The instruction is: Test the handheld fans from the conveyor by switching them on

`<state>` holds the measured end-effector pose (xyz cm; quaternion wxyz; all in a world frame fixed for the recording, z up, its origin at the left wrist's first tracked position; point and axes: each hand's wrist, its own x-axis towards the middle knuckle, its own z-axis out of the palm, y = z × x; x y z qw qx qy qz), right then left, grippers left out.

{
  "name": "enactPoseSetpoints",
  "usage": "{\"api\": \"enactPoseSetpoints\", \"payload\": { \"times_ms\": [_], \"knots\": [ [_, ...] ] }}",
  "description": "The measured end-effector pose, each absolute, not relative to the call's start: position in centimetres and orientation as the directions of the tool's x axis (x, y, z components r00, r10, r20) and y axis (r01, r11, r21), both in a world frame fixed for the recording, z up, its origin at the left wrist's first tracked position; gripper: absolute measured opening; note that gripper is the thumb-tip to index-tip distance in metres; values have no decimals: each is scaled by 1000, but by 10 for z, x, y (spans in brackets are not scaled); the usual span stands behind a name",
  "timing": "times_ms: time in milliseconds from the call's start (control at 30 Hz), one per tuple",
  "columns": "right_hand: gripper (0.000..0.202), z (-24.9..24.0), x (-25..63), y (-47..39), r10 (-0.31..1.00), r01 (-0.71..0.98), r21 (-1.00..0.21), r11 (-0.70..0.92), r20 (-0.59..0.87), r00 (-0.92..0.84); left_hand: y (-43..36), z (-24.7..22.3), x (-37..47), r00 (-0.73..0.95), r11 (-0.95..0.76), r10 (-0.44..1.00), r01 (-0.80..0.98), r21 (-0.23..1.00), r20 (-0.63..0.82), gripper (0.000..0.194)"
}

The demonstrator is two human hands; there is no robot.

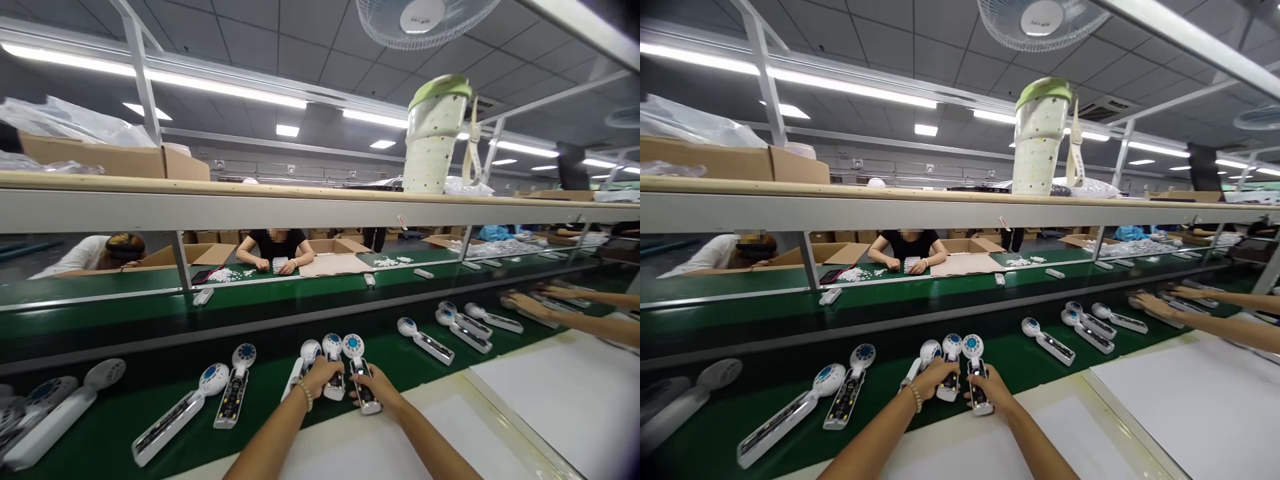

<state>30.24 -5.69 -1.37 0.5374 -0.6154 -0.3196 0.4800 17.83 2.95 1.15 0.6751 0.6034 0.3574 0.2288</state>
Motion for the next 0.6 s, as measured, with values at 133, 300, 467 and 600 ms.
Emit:
{"api": "enactPoseSetpoints", "payload": {
  "times_ms": [133, 300, 467, 600],
  "knots": [
    [66, -13, 262, -64, 964, -292, -945, -147, -203, 174, 12, 20, 112, 604, 268, 763, 29, 963, -231, 57],
    [60, -13, 198, -71, 988, -501, -854, -138, -153, -12, -20, 18, 32, 604, 328, 780, -174, 928, -162, 48],
    [56, -18, 147, -70, 986, -594, -788, -161, -156, -60, -37, -7, -9, 569, 387, 802, -263, 884, -182, 43],
    [48, -20, 139, -69, 988, -549, -822, -152, -128, -81, -42, -11, -17, 543, 364, 820, -251, 897, -181, 45]
  ]
}}
